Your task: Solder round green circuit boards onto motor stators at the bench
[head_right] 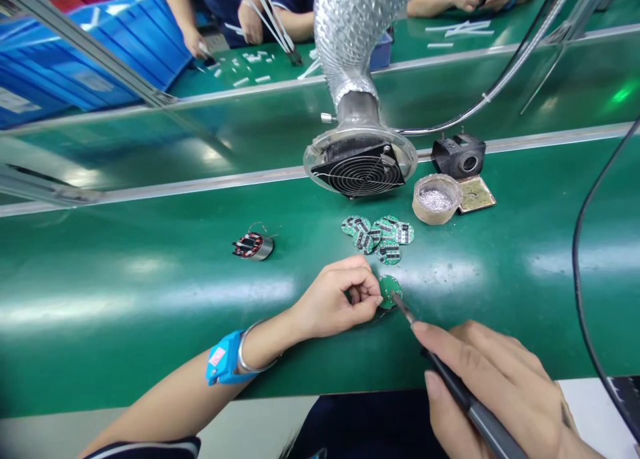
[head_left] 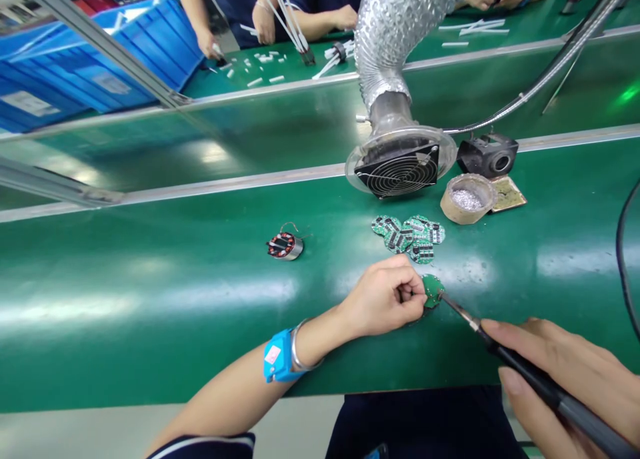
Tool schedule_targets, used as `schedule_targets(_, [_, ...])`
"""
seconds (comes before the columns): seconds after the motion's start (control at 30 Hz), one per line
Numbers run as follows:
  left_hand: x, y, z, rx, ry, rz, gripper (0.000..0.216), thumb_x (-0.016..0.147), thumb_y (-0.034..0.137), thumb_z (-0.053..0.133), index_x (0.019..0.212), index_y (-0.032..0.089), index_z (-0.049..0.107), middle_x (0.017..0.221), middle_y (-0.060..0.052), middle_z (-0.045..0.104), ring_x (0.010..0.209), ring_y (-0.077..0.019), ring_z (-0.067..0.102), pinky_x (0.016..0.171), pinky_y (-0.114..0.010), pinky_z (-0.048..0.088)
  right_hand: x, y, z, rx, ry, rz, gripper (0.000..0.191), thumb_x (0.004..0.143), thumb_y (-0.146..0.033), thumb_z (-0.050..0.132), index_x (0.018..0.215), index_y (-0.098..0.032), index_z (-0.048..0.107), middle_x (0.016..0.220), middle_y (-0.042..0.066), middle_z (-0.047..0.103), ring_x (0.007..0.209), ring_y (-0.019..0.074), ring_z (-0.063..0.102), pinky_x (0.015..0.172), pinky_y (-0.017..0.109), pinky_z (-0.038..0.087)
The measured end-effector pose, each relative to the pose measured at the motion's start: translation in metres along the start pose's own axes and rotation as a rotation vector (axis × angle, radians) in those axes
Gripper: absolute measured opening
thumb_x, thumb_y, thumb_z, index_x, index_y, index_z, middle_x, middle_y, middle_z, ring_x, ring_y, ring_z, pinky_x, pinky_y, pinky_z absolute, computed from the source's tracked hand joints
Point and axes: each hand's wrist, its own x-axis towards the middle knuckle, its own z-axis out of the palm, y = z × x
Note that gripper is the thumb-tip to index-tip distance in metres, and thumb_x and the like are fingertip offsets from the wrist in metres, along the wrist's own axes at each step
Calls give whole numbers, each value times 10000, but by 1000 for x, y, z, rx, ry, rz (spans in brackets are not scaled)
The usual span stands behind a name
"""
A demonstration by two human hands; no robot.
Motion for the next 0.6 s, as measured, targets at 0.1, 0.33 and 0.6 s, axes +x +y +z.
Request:
schedule_targets(0.1, [-1, 1, 0, 8, 7, 1, 67, 721, 98, 611, 670, 139, 624, 682, 10, 535, 553, -62, 492, 496, -159, 434, 3, 3, 5, 15, -34, -84, 342, 807, -97, 588, 1146, -142, 600, 836, 55, 689, 672, 141, 673, 579, 220, 566])
schedule_targets(0.33, [0, 3, -1, 7, 6, -3, 72, 710, 89, 609, 658, 138, 616, 669, 15, 527, 545, -63, 493, 496, -164, 422, 16, -6, 12, 13, 35, -61, 253, 807, -84, 550, 1038, -147, 633, 753, 58, 699, 618, 158, 680, 532, 244, 563])
schedule_targets(0.6, [0, 5, 2, 7, 26, -38, 78, 695, 74, 602, 647, 135, 611, 676, 13, 524, 544, -63, 496, 485, -160, 416, 11, -8, 14, -48, 61, -85, 292, 783, -77, 567, 1057, -157, 630, 798, 70, 726, 682, 202, 704, 580, 300, 581])
